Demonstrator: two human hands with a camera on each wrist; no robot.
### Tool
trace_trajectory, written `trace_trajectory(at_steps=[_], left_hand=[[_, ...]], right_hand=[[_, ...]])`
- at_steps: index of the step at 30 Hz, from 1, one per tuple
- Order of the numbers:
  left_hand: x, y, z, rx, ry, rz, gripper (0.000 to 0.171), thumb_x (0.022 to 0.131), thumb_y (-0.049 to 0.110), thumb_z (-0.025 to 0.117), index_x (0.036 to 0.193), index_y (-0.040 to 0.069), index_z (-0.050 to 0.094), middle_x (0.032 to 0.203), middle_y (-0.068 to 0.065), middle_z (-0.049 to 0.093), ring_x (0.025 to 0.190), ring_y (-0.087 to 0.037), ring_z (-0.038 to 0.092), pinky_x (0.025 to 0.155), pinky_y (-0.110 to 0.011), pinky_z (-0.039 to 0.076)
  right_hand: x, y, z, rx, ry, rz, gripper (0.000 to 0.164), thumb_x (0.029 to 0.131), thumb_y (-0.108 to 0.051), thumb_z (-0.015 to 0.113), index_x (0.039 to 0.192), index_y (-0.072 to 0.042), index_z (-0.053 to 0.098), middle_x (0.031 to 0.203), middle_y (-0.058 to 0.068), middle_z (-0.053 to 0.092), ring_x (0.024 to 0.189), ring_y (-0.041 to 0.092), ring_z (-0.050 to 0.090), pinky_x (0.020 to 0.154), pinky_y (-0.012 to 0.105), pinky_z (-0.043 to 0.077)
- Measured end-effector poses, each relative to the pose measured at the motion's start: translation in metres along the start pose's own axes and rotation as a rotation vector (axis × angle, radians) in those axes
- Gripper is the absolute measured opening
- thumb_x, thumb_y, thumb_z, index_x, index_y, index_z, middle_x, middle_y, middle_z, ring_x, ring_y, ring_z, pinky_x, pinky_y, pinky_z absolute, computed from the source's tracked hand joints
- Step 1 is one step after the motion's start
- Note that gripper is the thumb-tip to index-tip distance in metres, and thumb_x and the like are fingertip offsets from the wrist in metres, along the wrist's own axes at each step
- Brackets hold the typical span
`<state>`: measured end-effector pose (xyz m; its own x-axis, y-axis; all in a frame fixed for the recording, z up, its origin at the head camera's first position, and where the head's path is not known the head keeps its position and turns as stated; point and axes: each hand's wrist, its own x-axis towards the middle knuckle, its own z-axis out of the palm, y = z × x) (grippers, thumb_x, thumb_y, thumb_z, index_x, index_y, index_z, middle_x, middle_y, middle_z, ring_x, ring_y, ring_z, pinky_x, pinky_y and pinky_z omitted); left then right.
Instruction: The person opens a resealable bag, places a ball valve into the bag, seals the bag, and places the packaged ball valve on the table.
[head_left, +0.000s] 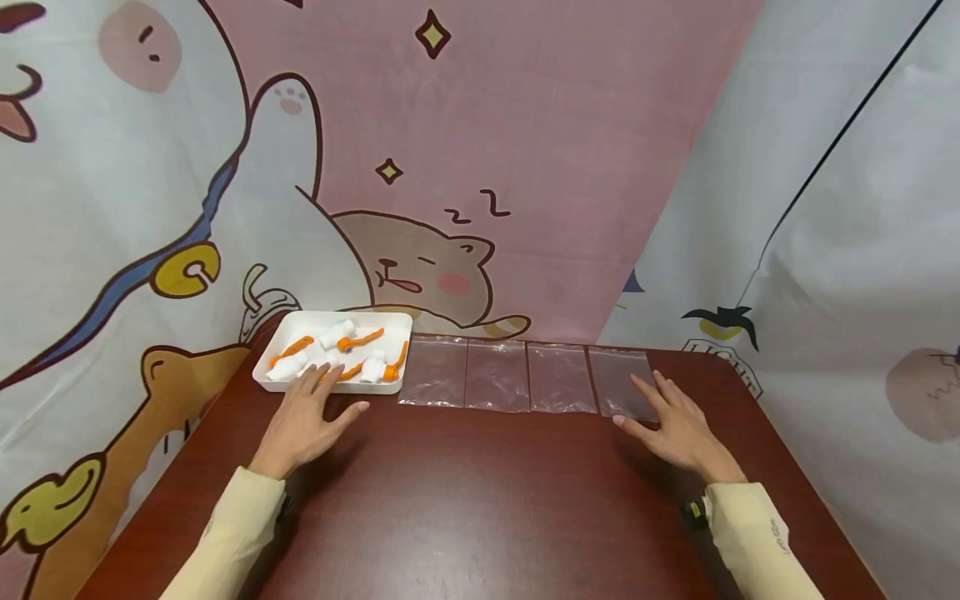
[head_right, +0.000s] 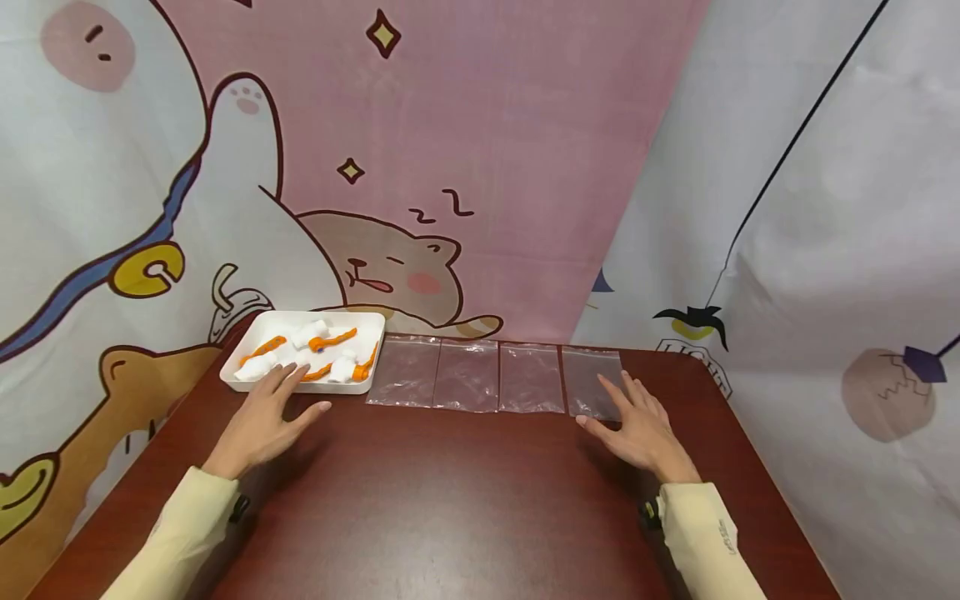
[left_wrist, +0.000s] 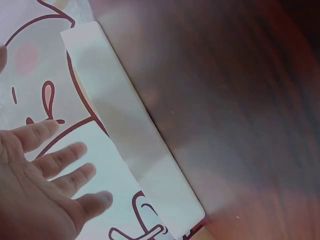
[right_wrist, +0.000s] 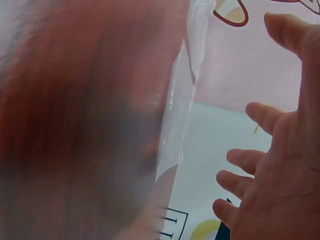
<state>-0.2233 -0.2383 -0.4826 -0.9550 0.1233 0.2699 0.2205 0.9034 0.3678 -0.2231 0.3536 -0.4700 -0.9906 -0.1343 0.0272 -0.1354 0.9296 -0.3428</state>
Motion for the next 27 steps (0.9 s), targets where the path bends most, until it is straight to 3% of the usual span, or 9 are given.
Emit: trace_trajectory(at_steps=[6,14,19,27], left_hand=[[0.012,0.003,0.001,-0.034,-0.006,0.026,0.079,0.096,0.06,0.061,0.148,0.001,0.049,0.15,-0.026,0.047,0.141,-0.045,0.043,0.114,-0.062,0.038],[0.025,-0.001,0.002,-0.055,-0.075,0.019,0.07,0.097,0.05,0.064,0.143,-0.001,0.054,0.144,-0.027,0.053,0.139,-0.045,0.045,0.113,-0.062,0.039],[0.033,-0.003,0.007,-0.049,-0.074,0.066,0.057,0.095,0.035,0.07,0.135,-0.004,0.062,0.134,-0.027,0.062,0.132,-0.045,0.051,0.111,-0.059,0.042],[0.046,-0.002,0.011,-0.001,-0.047,0.117,0.034,0.09,0.022,0.075,0.114,-0.003,0.074,0.111,-0.02,0.072,0.111,-0.043,0.063,0.096,-0.057,0.051]], right_hand=[[0.012,-0.004,-0.004,0.029,-0.013,-0.009,0.09,0.095,-0.063,0.059,0.163,-0.014,0.025,0.168,0.028,0.015,0.15,0.057,0.018,0.113,0.08,0.019],[0.03,-0.008,-0.005,0.038,-0.026,-0.035,0.085,0.097,-0.058,0.061,0.159,-0.007,0.033,0.164,0.031,0.026,0.148,0.057,0.024,0.113,0.077,0.026],[0.042,-0.006,-0.002,0.036,-0.036,-0.063,0.073,0.099,-0.044,0.064,0.153,-0.001,0.042,0.157,0.032,0.039,0.145,0.056,0.031,0.114,0.074,0.029],[0.059,0.0,0.01,0.018,-0.045,-0.016,0.067,0.099,-0.038,0.063,0.149,0.004,0.045,0.151,0.035,0.044,0.14,0.057,0.037,0.112,0.072,0.033]])
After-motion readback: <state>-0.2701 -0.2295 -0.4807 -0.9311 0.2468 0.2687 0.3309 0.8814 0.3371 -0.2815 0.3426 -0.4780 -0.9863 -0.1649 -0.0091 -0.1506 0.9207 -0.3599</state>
